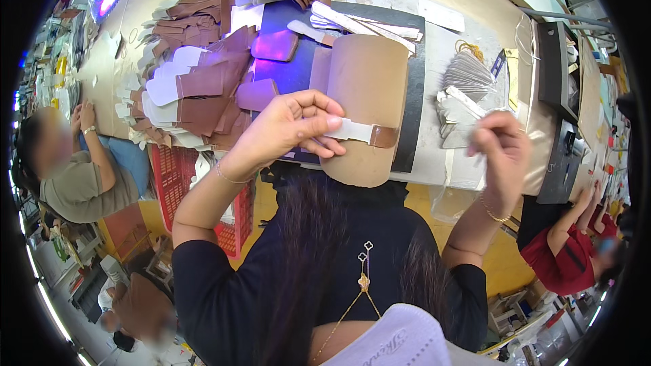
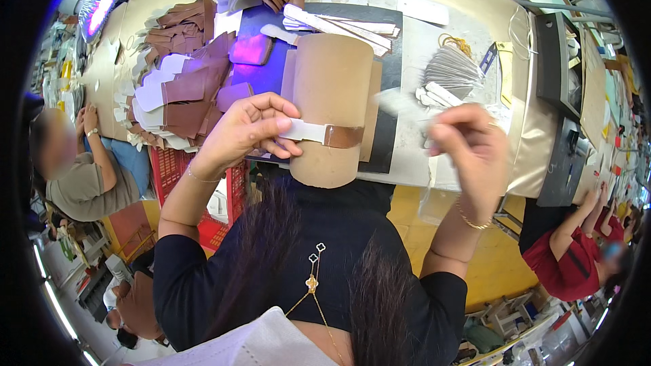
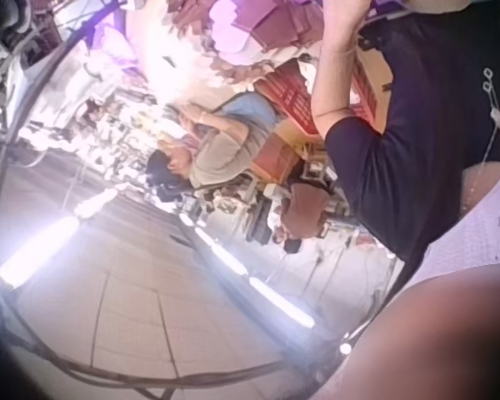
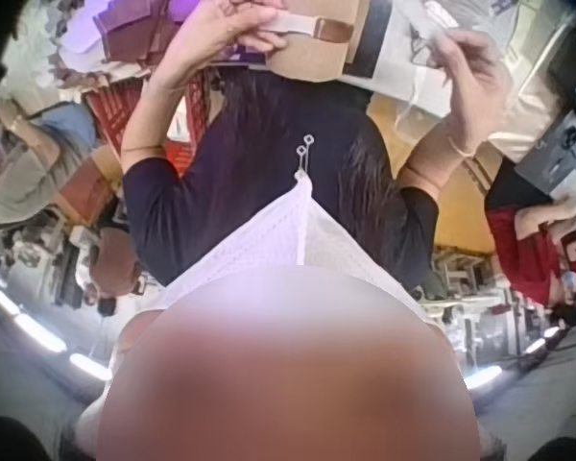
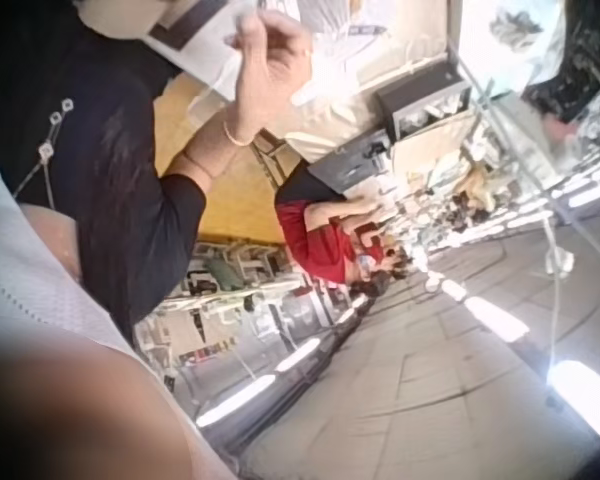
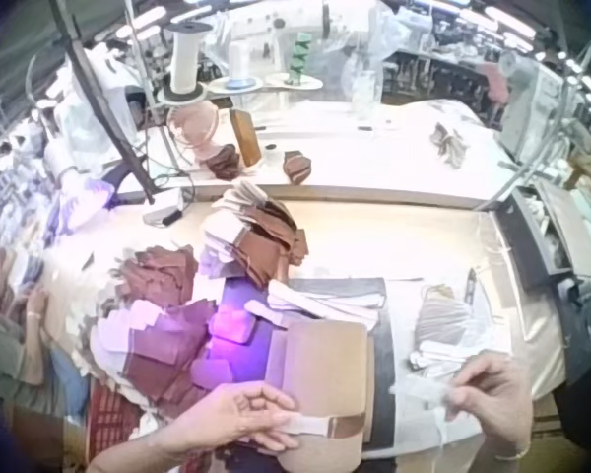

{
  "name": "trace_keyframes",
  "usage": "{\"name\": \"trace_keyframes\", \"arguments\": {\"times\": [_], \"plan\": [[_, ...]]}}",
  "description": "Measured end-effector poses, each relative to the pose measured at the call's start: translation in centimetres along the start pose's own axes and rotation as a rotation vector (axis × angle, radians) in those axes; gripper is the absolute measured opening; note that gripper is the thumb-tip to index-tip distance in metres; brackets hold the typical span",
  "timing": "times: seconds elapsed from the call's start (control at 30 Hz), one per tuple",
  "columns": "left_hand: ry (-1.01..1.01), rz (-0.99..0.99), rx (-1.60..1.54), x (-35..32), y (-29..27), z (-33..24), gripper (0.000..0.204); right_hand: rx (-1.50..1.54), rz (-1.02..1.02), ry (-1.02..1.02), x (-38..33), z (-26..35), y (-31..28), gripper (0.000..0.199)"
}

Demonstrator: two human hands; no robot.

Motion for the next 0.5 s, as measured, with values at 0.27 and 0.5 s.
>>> {"name": "trace_keyframes", "arguments": {"times": [0.27, 0.5], "plan": [[-0.038, 0.099, -0.118, 0.5, -0.4, 1.4, 0.061, 0.000, 0.349, 0.299, 1.2, -3.0, 7.7, 0.016], [-0.054, 0.102, -0.125, 0.4, -0.4, 1.6, 0.060, -0.121, 0.411, 0.368, 1.7, -4.0, 8.4, 0.018]]}}
Point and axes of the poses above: each hand's wrist, its own x-axis towards the middle knuckle, its own y-axis out of the palm, z = x × y, the point moved 8 cm from there along x, towards the middle knuckle, and after that the axes turned 15 degrees about -y, right-handed, at the moved point
